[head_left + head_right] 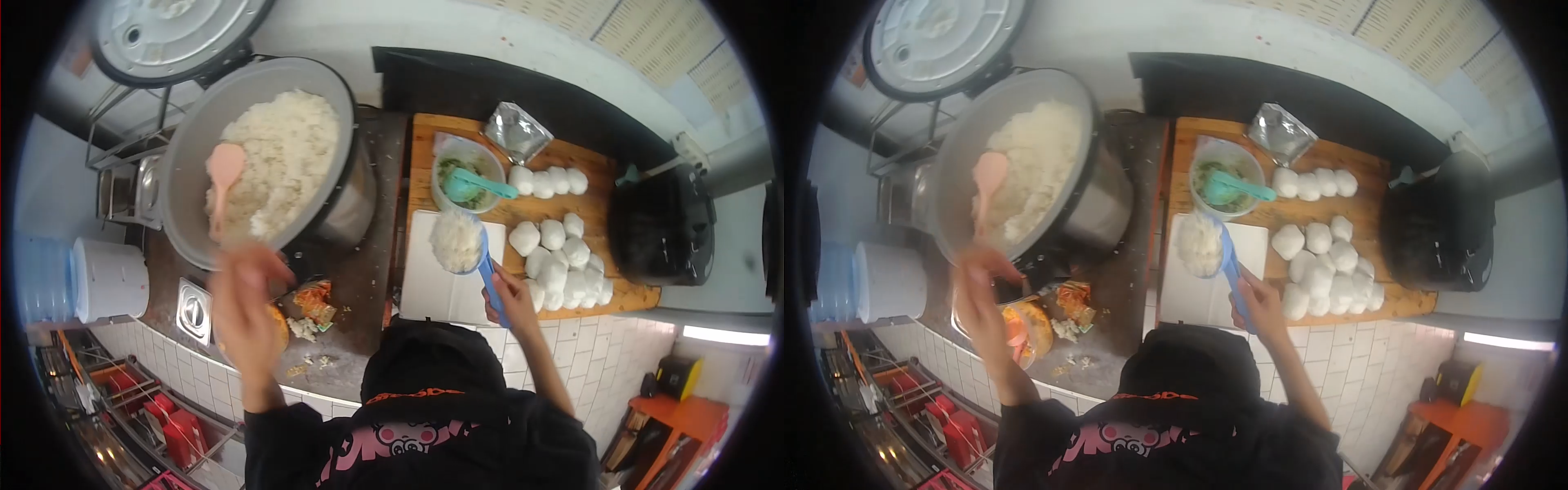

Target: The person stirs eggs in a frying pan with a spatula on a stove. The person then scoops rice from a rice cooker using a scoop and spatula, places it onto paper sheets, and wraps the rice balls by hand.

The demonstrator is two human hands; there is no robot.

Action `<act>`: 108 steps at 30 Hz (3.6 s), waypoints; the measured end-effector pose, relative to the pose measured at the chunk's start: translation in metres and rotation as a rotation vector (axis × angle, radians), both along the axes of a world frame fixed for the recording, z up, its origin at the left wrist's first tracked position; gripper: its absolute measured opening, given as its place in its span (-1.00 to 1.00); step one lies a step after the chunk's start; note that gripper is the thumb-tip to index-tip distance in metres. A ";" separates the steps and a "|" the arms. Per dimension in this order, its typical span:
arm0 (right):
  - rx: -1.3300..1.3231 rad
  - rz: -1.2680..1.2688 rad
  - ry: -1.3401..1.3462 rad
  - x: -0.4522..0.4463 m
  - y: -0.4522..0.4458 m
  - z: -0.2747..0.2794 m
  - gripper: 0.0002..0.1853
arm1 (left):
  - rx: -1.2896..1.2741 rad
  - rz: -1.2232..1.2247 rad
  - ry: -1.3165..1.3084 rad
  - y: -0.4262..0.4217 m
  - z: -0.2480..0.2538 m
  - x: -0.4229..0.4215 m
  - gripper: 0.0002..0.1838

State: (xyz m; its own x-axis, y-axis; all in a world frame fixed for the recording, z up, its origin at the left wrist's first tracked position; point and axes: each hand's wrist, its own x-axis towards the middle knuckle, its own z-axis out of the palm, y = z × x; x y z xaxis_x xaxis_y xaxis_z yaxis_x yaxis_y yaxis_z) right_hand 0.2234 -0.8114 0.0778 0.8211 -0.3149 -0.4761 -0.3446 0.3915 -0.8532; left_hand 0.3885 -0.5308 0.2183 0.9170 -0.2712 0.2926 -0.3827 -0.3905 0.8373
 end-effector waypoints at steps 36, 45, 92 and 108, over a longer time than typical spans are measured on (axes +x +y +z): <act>-1.002 0.204 0.315 -0.045 0.047 -0.220 -0.57 | 0.462 -0.815 -0.196 -0.091 -0.357 -0.099 -0.65; -1.300 -0.161 0.257 -0.020 -0.087 -0.160 -0.54 | 0.433 -0.741 -0.146 -0.089 -0.369 -0.094 -0.86; -1.532 0.531 -0.250 -0.105 -0.032 -0.223 -0.61 | 0.301 -0.758 0.229 -0.084 -0.325 -0.075 -0.79; -1.568 0.714 -0.307 -0.116 -0.042 -0.216 -0.58 | 0.737 -1.035 -0.303 -0.069 -0.354 -0.075 -0.40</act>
